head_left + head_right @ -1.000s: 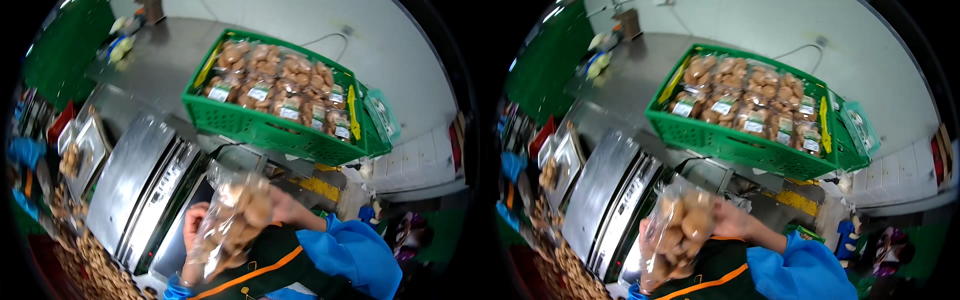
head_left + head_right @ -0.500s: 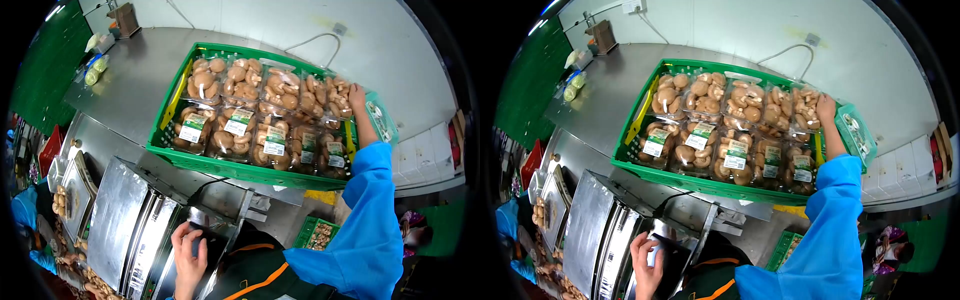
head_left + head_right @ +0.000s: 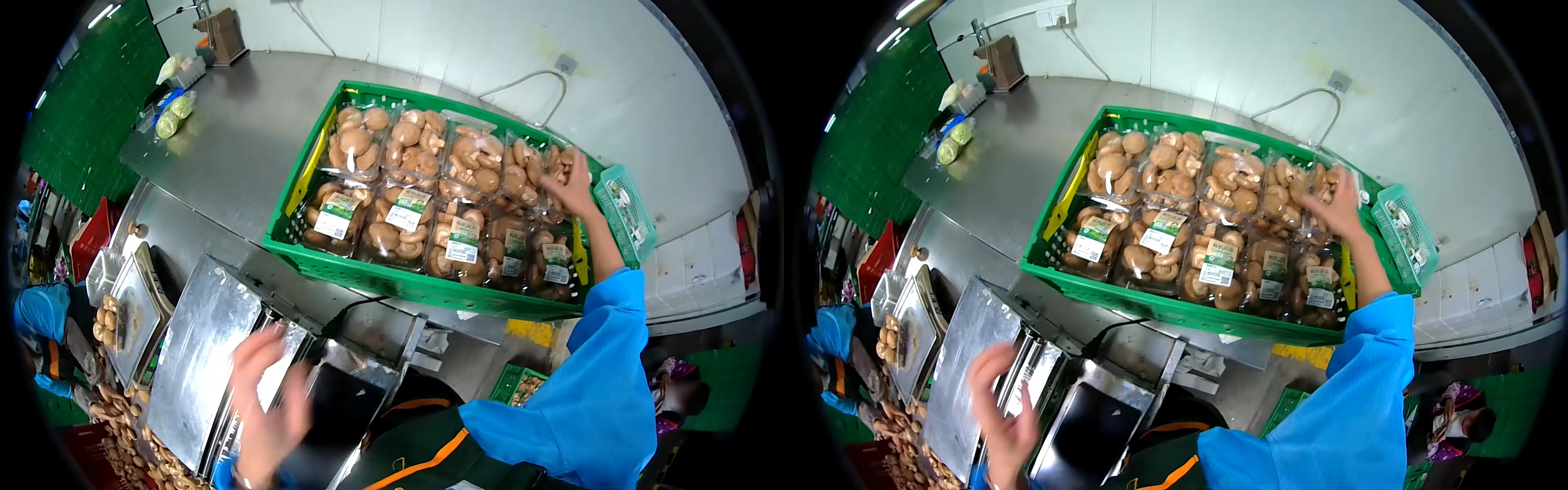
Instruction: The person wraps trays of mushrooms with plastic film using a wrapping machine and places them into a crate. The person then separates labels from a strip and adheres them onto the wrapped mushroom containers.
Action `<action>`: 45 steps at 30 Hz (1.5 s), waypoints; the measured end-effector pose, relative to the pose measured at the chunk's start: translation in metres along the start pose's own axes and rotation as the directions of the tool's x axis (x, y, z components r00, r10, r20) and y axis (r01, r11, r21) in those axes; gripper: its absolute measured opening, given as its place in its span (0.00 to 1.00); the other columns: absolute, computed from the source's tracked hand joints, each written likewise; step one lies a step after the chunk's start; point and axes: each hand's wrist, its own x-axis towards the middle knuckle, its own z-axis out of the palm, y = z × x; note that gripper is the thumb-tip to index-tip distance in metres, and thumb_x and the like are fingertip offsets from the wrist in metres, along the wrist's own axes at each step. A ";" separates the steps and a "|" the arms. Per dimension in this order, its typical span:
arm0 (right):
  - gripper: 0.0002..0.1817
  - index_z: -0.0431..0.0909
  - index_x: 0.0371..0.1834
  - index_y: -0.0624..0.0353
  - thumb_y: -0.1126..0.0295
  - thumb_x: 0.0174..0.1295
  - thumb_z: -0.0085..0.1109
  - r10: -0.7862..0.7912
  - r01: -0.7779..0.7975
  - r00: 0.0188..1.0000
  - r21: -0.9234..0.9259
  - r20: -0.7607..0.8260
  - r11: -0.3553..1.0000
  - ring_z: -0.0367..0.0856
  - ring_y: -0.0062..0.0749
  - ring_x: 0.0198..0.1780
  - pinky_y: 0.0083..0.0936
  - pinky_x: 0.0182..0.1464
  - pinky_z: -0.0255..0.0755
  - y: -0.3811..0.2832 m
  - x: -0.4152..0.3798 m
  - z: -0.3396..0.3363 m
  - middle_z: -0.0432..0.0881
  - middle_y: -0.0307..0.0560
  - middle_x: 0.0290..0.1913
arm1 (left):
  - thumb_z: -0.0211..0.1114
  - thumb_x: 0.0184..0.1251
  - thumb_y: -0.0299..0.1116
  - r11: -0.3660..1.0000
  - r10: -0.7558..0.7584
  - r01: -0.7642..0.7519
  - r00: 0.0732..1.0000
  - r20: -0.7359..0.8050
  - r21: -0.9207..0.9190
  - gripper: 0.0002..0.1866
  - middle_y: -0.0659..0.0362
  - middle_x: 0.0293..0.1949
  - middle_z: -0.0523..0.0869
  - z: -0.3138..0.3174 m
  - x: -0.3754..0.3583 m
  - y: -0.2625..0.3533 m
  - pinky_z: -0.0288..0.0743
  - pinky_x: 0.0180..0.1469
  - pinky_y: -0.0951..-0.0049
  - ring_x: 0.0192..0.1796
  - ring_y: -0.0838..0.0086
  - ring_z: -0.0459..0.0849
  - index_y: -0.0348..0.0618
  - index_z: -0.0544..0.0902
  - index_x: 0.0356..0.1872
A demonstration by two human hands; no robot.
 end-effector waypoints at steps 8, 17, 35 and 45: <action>0.45 0.56 0.65 0.54 0.70 0.37 0.63 0.073 -0.027 0.982 0.250 -0.175 0.968 0.49 0.57 0.67 0.41 0.67 0.47 0.001 -0.008 -0.011 0.50 0.64 0.66 | 0.58 0.55 0.41 0.477 0.728 -0.835 0.551 0.408 0.276 0.32 0.46 0.62 0.64 0.312 0.178 0.026 0.47 0.67 0.54 0.66 0.54 0.58 0.40 0.64 0.62; 0.27 0.71 0.56 0.42 0.60 0.47 0.60 0.217 -0.224 0.974 -0.194 -0.059 0.955 0.53 0.55 0.64 0.46 0.61 0.53 -0.041 -0.007 -0.001 0.55 0.51 0.67 | 0.49 0.63 0.40 0.531 0.599 -0.795 0.596 0.534 0.292 0.27 0.47 0.61 0.65 0.390 0.198 0.012 0.46 0.66 0.53 0.62 0.55 0.62 0.61 0.62 0.65; 0.29 0.59 0.64 0.61 0.61 0.62 0.51 -0.333 0.338 0.939 -0.052 0.085 0.940 0.64 0.53 0.59 0.39 0.61 0.57 0.081 0.089 0.059 0.66 0.63 0.59 | 0.59 0.40 0.28 0.828 0.513 -0.546 0.830 -0.218 -0.127 0.16 0.59 0.32 0.76 0.243 0.120 0.026 0.58 0.51 0.57 0.45 0.62 0.71 0.47 0.77 0.36; 0.19 0.72 0.53 0.60 0.62 0.62 0.52 -0.889 -0.058 0.212 0.914 0.405 0.402 0.73 0.20 0.42 0.16 0.41 0.68 -0.601 -0.100 0.055 0.77 0.40 0.42 | 0.57 0.60 0.23 0.051 -0.269 0.973 0.230 -0.935 0.225 0.04 0.67 0.35 0.75 -0.075 -0.146 0.162 0.69 0.46 0.76 0.35 0.80 0.72 0.45 0.77 0.33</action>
